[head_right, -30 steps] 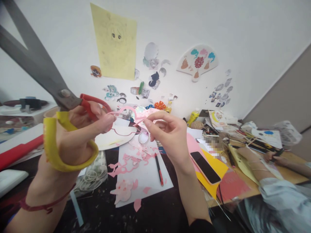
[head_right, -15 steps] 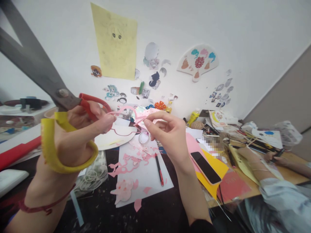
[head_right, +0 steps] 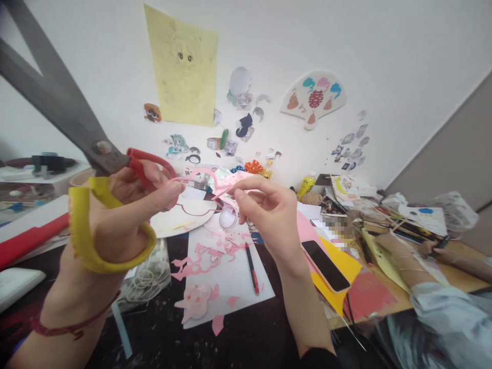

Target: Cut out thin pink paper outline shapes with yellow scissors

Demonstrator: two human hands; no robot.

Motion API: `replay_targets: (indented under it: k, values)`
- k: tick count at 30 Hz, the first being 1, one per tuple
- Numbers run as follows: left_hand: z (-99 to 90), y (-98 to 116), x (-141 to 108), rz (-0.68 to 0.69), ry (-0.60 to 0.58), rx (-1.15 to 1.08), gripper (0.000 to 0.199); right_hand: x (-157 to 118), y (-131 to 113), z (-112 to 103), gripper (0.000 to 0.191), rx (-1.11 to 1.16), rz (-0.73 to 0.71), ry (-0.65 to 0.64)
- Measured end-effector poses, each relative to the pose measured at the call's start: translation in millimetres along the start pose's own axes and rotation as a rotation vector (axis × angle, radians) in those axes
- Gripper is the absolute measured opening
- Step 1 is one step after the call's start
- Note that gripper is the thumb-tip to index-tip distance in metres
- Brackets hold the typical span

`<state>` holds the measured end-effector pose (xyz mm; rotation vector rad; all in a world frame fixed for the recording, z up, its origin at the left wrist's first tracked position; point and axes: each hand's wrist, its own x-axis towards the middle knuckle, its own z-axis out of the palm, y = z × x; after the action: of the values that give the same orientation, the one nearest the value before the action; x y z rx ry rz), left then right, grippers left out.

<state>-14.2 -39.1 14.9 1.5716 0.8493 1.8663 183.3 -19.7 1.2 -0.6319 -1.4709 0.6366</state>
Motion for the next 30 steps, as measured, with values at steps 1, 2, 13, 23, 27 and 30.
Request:
replay_targets:
  k: [1,2,13,23,27,30]
  values:
    - [0.5,0.1,-0.1,0.002,0.009,0.003,0.023,0.1,0.0,-0.3,0.005,0.002,-0.001,-0.004]
    - [0.9,0.2,-0.1,0.0,0.013,-0.001,0.023,0.1,-0.1,-0.5,0.005,0.004,0.0,-0.008]
    - [-0.7,-6.1,3.0,-0.024,-0.009,-0.083,0.024,0.5,0.0,1.3,0.007,-0.004,-0.003,0.002]
    - [-1.3,-5.0,3.8,-0.01,-0.019,-0.05,0.025,0.7,-0.3,1.4,0.005,0.003,-0.016,0.009]
    - [-0.7,-3.9,3.3,-0.012,-0.019,-0.066,0.026,0.4,-0.7,1.7,0.005,-0.001,-0.017,0.015]
    - [1.0,-1.6,1.8,-0.03,-0.039,-0.085,0.026,-0.1,-0.8,2.6,0.005,-0.007,-0.02,0.02]
